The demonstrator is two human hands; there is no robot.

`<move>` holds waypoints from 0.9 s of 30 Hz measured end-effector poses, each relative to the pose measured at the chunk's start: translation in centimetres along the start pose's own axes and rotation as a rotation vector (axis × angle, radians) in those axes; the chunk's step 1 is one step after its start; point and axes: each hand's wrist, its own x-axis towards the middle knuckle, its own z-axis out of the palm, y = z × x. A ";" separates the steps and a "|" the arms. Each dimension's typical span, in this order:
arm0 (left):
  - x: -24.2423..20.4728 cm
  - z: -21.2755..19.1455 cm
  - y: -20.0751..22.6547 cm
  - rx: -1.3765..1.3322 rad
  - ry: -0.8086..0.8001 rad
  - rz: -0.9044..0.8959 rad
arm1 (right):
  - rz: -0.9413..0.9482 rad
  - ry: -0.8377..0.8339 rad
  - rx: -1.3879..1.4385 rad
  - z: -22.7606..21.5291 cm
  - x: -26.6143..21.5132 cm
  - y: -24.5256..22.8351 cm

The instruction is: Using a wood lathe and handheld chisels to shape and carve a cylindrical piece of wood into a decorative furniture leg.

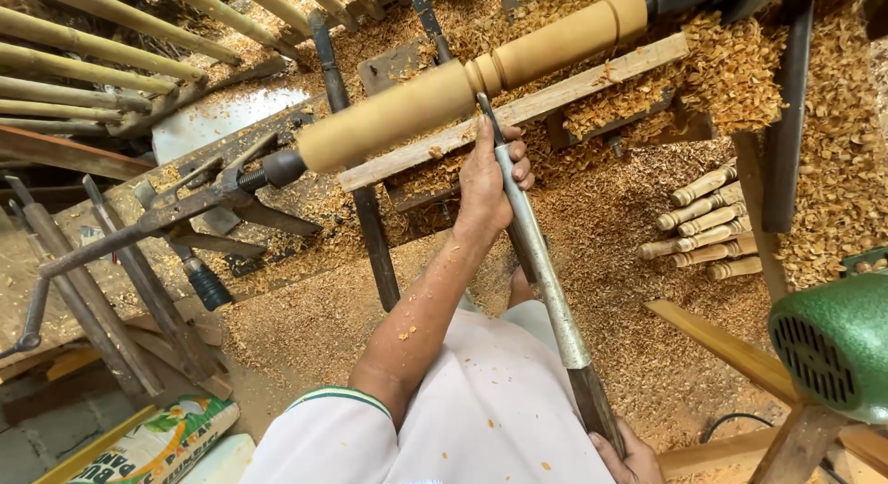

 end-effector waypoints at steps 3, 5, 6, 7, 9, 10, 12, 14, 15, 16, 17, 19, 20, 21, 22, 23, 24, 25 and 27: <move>0.0 0.3 0.0 0.001 0.014 -0.006 | -0.011 -0.015 0.046 0.0 0.1 0.3; 0.0 0.4 0.1 0.017 0.040 -0.008 | -0.030 -0.025 0.063 0.0 0.2 0.8; -0.1 0.4 0.1 0.011 0.039 -0.012 | -0.043 -0.029 0.086 0.0 0.2 1.3; 0.0 0.5 0.2 0.005 0.037 -0.014 | -0.059 -0.034 0.108 0.1 0.4 1.8; -0.1 0.7 0.2 0.011 0.047 -0.009 | -0.017 -0.049 0.113 -0.2 0.4 1.7; -0.1 0.7 0.2 0.018 0.056 -0.006 | 0.025 -0.064 0.118 -0.3 0.4 1.7; 0.0 0.8 0.2 0.023 0.065 -0.009 | 0.043 -0.093 0.114 -0.6 0.5 1.1; 0.0 0.8 0.1 0.029 0.074 -0.014 | 0.061 -0.123 0.111 -0.8 0.5 0.4; 0.0 0.8 0.1 0.023 0.067 -0.011 | 0.067 -0.129 0.115 -0.8 0.4 -0.1; -0.1 0.9 0.2 0.016 0.059 -0.008 | 0.073 -0.134 0.119 -0.8 0.3 -0.7; -0.1 0.9 0.2 0.017 0.059 -0.008 | 0.073 -0.135 0.120 -0.8 0.3 -0.5; 0.0 1.1 0.2 0.015 0.066 -0.012 | 0.056 -0.165 0.206 -0.8 0.4 -0.1; 0.0 1.0 0.2 0.016 0.066 -0.013 | 0.056 -0.165 0.207 -0.8 0.4 0.1; 0.1 1.0 0.2 0.019 0.068 -0.009 | 0.028 -0.176 0.222 -0.9 0.4 0.2; 0.1 0.9 0.1 0.022 0.069 -0.006 | -0.001 -0.187 0.237 -0.9 0.3 0.3; 0.0 1.0 0.1 0.022 0.071 -0.006 | 0.000 -0.188 0.237 -1.0 0.5 0.9; 0.0 1.1 0.2 0.024 0.083 -0.013 | 0.002 -0.210 0.243 -1.1 0.6 1.5; 0.0 1.2 0.2 0.026 0.093 -0.021 | 0.003 -0.231 0.251 -1.2 0.7 2.0; 0.0 1.4 0.3 0.039 0.102 -0.017 | -0.019 -0.235 0.244 -1.4 0.6 1.7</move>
